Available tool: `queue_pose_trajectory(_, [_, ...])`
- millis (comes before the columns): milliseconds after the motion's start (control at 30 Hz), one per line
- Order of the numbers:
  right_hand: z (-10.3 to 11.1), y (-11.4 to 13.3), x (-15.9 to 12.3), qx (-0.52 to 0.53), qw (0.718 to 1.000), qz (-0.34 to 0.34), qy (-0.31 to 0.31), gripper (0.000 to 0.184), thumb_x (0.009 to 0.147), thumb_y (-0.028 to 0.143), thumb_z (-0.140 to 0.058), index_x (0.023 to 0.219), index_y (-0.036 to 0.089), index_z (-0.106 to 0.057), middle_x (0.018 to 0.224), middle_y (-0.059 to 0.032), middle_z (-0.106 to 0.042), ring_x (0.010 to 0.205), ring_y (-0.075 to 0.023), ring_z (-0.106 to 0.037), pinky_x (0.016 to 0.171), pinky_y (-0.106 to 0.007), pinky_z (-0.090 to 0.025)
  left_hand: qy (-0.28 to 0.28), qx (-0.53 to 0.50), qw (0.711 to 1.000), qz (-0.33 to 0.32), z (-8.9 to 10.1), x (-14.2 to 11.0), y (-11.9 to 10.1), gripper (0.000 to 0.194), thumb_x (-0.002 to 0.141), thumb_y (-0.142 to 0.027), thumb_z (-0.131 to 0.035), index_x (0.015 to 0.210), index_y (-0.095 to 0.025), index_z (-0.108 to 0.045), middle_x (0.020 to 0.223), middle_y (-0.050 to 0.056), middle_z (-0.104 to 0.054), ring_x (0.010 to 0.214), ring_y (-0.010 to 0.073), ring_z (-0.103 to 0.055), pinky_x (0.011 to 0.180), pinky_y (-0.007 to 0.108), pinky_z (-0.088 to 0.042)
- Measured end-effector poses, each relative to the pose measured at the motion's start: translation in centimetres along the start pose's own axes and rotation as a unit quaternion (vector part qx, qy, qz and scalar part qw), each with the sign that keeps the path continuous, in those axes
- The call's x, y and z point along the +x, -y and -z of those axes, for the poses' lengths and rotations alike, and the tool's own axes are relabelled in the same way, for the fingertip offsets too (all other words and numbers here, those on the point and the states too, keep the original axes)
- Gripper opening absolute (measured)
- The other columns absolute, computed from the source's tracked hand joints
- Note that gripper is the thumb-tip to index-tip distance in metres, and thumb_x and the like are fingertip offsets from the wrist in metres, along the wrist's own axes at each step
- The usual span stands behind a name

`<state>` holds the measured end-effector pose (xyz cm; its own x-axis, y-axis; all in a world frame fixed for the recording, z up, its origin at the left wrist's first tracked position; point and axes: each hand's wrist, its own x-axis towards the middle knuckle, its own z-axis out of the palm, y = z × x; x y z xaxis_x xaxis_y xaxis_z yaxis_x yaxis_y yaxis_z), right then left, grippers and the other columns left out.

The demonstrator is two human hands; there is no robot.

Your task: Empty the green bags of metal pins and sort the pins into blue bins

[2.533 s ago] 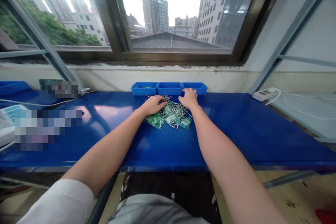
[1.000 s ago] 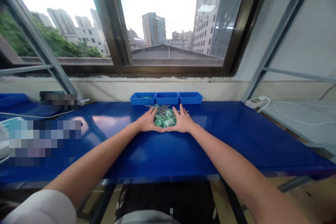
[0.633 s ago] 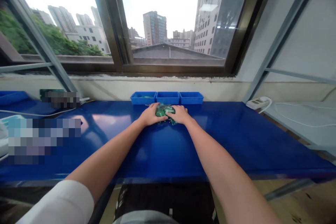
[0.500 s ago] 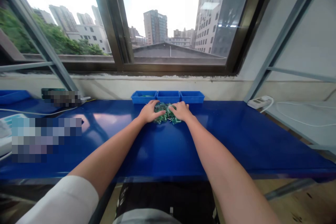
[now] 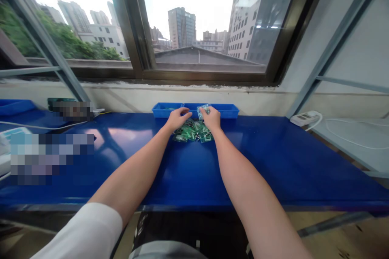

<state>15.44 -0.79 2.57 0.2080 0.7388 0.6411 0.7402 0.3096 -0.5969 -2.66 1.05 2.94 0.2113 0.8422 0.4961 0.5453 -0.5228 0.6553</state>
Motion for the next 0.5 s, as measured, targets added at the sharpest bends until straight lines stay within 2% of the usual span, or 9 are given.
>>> queue_pose_trajectory(133, [-0.1,0.2,-0.3,0.022,0.998,0.015,0.056,0.042,0.084,0.052,-0.047,0.076,0.015,-0.066,0.064,-0.0040,-0.064,0.060,-0.0159,-0.053,0.062,-0.026,-0.040,0.066,-0.087,0.994,-0.007,-0.2,-0.3,0.1,0.051,0.073,-0.048,-0.065,0.109,-0.013,-0.065,0.096,0.010,-0.071,0.089,0.0235,-0.064,0.085,0.036,-0.049])
queue_pose_trajectory(267, [-0.6,0.4,-0.6,0.113,0.987,0.032,0.107,0.036,0.083,0.045,-0.049,0.088,0.015,-0.068,0.077,-0.0053,-0.069,0.070,-0.0177,-0.061,0.067,-0.027,-0.045,0.100,-0.189,0.977,0.023,-0.4,-0.1,0.7,0.049,0.063,-0.045,-0.074,0.097,-0.012,-0.064,0.079,0.007,-0.070,0.073,0.0198,-0.064,0.071,0.032,-0.050])
queue_pose_trajectory(400, [-1.4,0.3,-0.7,0.189,0.969,0.031,0.155,0.030,0.079,0.035,-0.055,0.098,0.015,-0.066,0.091,-0.0072,-0.071,0.081,-0.0194,-0.065,0.073,-0.030,-0.049,0.077,-0.252,0.964,0.036,-0.5,0.2,1.1,0.038,0.058,-0.042,-0.077,0.077,-0.014,-0.059,0.067,0.002,-0.065,0.062,0.0143,-0.059,0.062,0.028,-0.047])
queue_pose_trajectory(500, [-1.5,0.3,-0.8,0.203,0.966,0.020,0.160,0.035,0.073,0.029,-0.060,0.105,0.014,-0.064,0.094,-0.0087,-0.071,0.083,-0.0198,-0.066,0.075,-0.031,-0.051,0.037,-0.268,0.961,0.050,-0.6,0.2,1.0,0.034,0.057,-0.039,-0.076,0.070,-0.015,-0.054,0.064,0.000,-0.062,0.058,0.0119,-0.056,0.060,0.026,-0.045])
